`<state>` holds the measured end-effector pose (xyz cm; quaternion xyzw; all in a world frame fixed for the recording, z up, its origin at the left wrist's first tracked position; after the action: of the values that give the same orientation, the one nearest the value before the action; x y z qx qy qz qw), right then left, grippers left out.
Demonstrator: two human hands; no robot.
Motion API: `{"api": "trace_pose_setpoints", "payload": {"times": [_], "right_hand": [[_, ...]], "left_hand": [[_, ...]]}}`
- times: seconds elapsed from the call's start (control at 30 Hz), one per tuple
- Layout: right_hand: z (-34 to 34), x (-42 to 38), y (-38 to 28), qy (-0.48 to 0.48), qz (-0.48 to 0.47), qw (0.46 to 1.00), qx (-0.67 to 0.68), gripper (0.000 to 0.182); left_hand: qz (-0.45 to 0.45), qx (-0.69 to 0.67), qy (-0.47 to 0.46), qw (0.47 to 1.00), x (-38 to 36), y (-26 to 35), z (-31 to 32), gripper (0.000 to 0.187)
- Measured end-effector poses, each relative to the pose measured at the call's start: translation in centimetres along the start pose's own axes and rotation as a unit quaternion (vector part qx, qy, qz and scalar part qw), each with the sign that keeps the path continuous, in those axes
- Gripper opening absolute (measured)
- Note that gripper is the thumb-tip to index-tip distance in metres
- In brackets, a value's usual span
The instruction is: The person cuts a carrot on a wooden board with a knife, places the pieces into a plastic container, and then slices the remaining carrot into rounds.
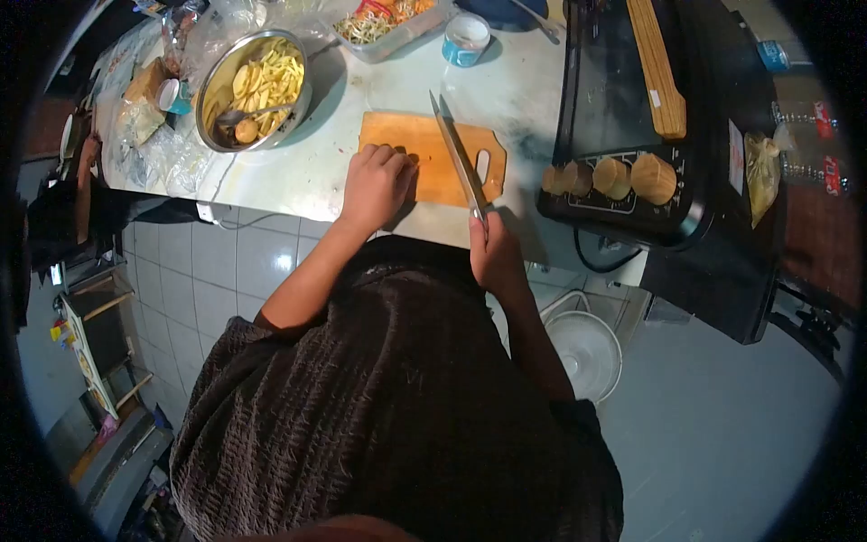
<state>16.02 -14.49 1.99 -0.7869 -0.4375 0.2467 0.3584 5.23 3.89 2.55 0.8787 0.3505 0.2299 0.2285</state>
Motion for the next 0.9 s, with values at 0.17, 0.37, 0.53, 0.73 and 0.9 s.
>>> {"api": "trace_pose_setpoints", "payload": {"times": [0.17,0.37,0.53,0.73,0.9], "right_hand": [[0.9,-0.1,-2.0,0.035,0.003,0.999,0.0,0.023],[2.4,0.5,-3.0,0.037,-0.015,0.999,-0.02,0.02],[1.4,0.4,-2.6,0.077,-0.007,0.997,-0.026,0.023],[1.3,0.4,-1.1,0.057,0.012,0.998,-0.02,0.029],[2.7,-0.4,1.3,0.049,0.042,0.996,0.053,0.035]], "left_hand": [[0.019,0.03,0.016,0.999,0.7,-1.1,-1.4,0.01],[0.019,0.051,0.021,0.998,0.6,-2.4,-3.2,0.009],[0.012,0.038,-0.013,0.999,0.8,-3.3,-2.2,0.009],[0.043,0.035,-0.004,0.998,1.7,-2.4,-1.5,0.008],[0.02,0.042,-0.011,0.999,2.4,-2.8,-1.9,0.008]]}}
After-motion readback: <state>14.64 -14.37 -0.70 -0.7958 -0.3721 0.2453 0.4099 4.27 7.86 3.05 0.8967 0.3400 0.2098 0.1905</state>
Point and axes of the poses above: each hand's wrist, its own x-axis towards the middle knuckle, its own z-axis out of the palm, y = z × x, the point moved 7 cm from there along x, towards the middle knuckle, and after that the axes turned 13 degrees about -z, right-handed, at the moved point
